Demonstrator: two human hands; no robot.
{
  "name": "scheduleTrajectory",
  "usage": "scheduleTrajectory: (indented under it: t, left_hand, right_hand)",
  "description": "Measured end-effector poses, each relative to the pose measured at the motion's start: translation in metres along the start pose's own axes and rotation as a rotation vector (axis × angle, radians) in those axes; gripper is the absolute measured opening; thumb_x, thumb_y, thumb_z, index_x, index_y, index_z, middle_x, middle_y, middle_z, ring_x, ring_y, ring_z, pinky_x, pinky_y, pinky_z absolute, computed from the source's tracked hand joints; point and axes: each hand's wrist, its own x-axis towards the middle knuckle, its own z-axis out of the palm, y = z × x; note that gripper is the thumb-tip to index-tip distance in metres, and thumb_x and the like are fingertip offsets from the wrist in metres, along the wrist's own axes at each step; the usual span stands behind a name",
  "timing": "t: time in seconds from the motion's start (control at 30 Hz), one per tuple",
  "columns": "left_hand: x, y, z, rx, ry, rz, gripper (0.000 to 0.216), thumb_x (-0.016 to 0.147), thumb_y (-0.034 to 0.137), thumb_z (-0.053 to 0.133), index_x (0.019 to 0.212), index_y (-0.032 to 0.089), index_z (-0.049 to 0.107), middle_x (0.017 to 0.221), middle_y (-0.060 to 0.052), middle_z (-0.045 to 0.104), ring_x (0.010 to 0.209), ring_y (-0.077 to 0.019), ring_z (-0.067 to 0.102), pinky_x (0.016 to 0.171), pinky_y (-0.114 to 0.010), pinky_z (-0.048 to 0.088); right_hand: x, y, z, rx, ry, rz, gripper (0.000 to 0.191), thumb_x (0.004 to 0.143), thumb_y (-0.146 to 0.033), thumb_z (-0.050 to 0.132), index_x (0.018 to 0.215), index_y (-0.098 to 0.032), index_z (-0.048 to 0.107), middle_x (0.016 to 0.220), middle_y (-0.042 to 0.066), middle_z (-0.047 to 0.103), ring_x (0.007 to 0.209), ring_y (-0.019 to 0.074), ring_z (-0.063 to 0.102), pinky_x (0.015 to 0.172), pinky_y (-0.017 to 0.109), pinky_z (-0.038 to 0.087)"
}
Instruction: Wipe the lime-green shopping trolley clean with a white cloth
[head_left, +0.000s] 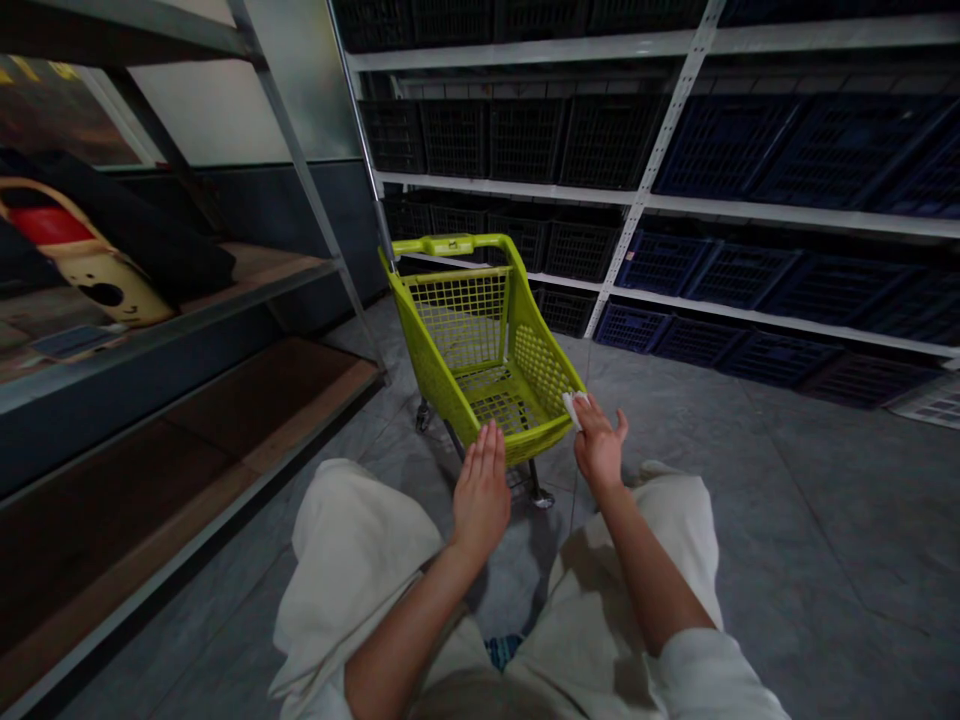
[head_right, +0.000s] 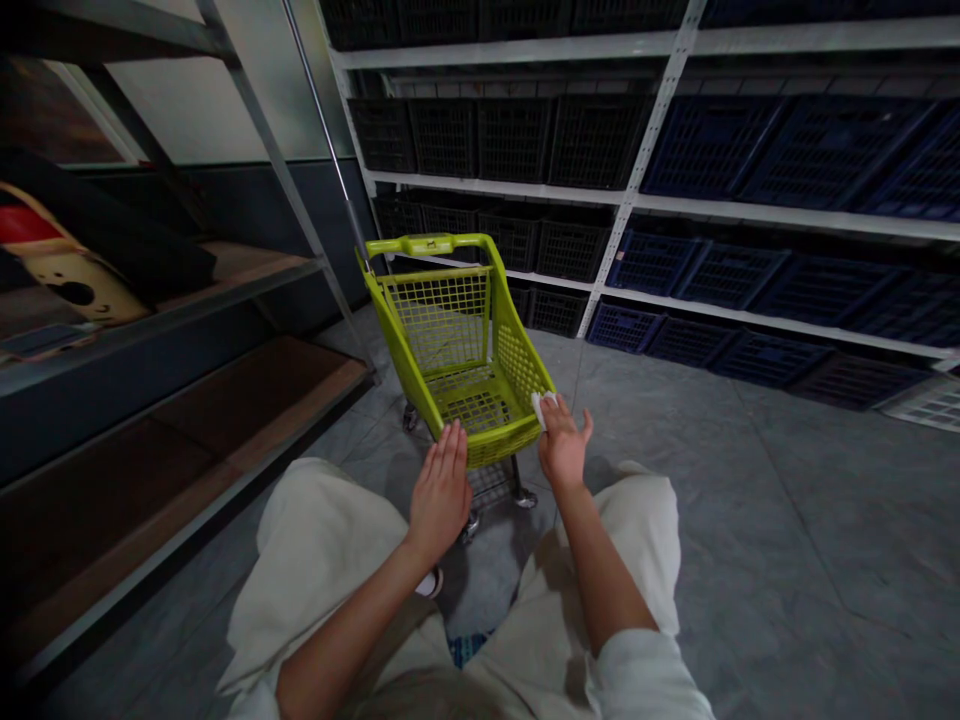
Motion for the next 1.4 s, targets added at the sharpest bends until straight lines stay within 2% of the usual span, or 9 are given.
scheduleTrajectory:
  t: [0.27, 0.43, 0.63, 0.73, 0.87, 0.97, 1.1, 1.27, 1.4]
  left_hand:
    - [-0.001, -0.002, 0.002, 0.049, -0.028, -0.023, 0.072, 0.086, 0.009, 0.042, 0.155, 0.002, 0.024, 0.164, -0.016, 0.026, 0.153, -0.0253, 0.021, 0.123, -0.042, 0.028]
    - [-0.005, -0.009, -0.001, 0.020, -0.008, 0.003, 0.077, 0.084, 0.009, 0.044, 0.157, 0.005, 0.019, 0.165, -0.015, 0.025, 0.154, -0.0241, 0.017, 0.124, -0.042, 0.027]
    - [-0.005, -0.007, -0.001, 0.021, -0.014, 0.008, 0.076, 0.083, 0.008, 0.045, 0.155, 0.002, 0.023, 0.166, -0.015, 0.021, 0.154, -0.0246, 0.015, 0.125, -0.041, 0.025]
    - [-0.004, -0.005, 0.002, 0.016, -0.014, 0.003, 0.076, 0.082, 0.007, 0.045, 0.155, 0.002, 0.022, 0.166, -0.015, 0.021, 0.155, -0.0251, 0.014, 0.124, -0.042, 0.025]
    - [-0.005, -0.008, 0.005, 0.036, 0.001, -0.005, 0.073, 0.085, 0.008, 0.043, 0.155, 0.002, 0.022, 0.164, -0.016, 0.025, 0.154, -0.0249, 0.018, 0.124, -0.042, 0.026]
    - [-0.006, -0.012, 0.005, 0.043, 0.011, -0.002, 0.073, 0.085, 0.008, 0.043, 0.155, 0.003, 0.022, 0.164, -0.015, 0.027, 0.154, -0.0239, 0.019, 0.124, -0.041, 0.027]
    - [-0.006, -0.014, 0.002, 0.021, 0.006, 0.005, 0.079, 0.081, 0.007, 0.045, 0.156, 0.004, 0.020, 0.164, -0.015, 0.025, 0.154, -0.0234, 0.016, 0.124, -0.041, 0.026]
    - [-0.005, -0.010, 0.001, -0.006, -0.002, 0.010, 0.078, 0.081, 0.007, 0.045, 0.156, 0.003, 0.020, 0.165, -0.016, 0.022, 0.155, -0.0249, 0.014, 0.124, -0.042, 0.026]
    - [-0.005, -0.005, 0.003, -0.005, -0.006, 0.005, 0.078, 0.081, 0.006, 0.044, 0.155, 0.002, 0.021, 0.165, -0.016, 0.022, 0.155, -0.0253, 0.012, 0.124, -0.042, 0.026]
  right_hand:
    - [-0.031, -0.101, 0.012, 0.159, -0.149, -0.307, 0.065, 0.082, -0.004, 0.041, 0.145, -0.020, 0.049, 0.145, 0.009, 0.058, 0.143, 0.0188, 0.042, 0.122, 0.045, 0.013]
    - [-0.021, -0.047, 0.005, 0.113, -0.142, -0.376, 0.071, 0.080, -0.004, 0.040, 0.148, -0.023, 0.045, 0.147, 0.007, 0.057, 0.143, 0.0191, 0.044, 0.123, 0.049, 0.007]
    - [-0.005, 0.009, 0.006, 0.028, 0.031, -0.030, 0.066, 0.078, -0.004, 0.039, 0.138, -0.025, 0.055, 0.141, 0.006, 0.062, 0.141, 0.0209, 0.046, 0.121, 0.052, 0.010]
    - [-0.012, -0.029, 0.013, 0.014, 0.032, 0.019, 0.064, 0.079, -0.004, 0.039, 0.138, -0.024, 0.055, 0.139, 0.006, 0.064, 0.140, 0.0204, 0.047, 0.121, 0.051, 0.009]
    - [-0.033, -0.101, 0.017, 0.111, -0.077, -0.167, 0.066, 0.080, -0.002, 0.040, 0.142, -0.022, 0.051, 0.142, 0.006, 0.061, 0.141, 0.0181, 0.045, 0.122, 0.046, 0.009]
    - [-0.040, -0.118, 0.013, 0.117, -0.140, -0.247, 0.067, 0.081, -0.003, 0.041, 0.146, -0.020, 0.047, 0.146, 0.009, 0.058, 0.144, 0.0190, 0.041, 0.122, 0.047, 0.008]
    - [-0.028, -0.071, 0.001, 0.074, -0.192, -0.357, 0.072, 0.080, -0.002, 0.039, 0.149, -0.023, 0.044, 0.147, 0.008, 0.056, 0.143, 0.0184, 0.043, 0.122, 0.048, 0.007]
    - [-0.005, 0.009, -0.008, -0.046, -0.080, -0.132, 0.072, 0.078, -0.002, 0.040, 0.145, -0.025, 0.048, 0.146, 0.007, 0.057, 0.142, 0.0206, 0.045, 0.120, 0.052, 0.013]
    - [-0.008, 0.000, -0.005, -0.058, -0.056, -0.018, 0.067, 0.081, -0.003, 0.038, 0.144, -0.022, 0.049, 0.149, 0.008, 0.054, 0.143, 0.0216, 0.044, 0.120, 0.052, 0.014]
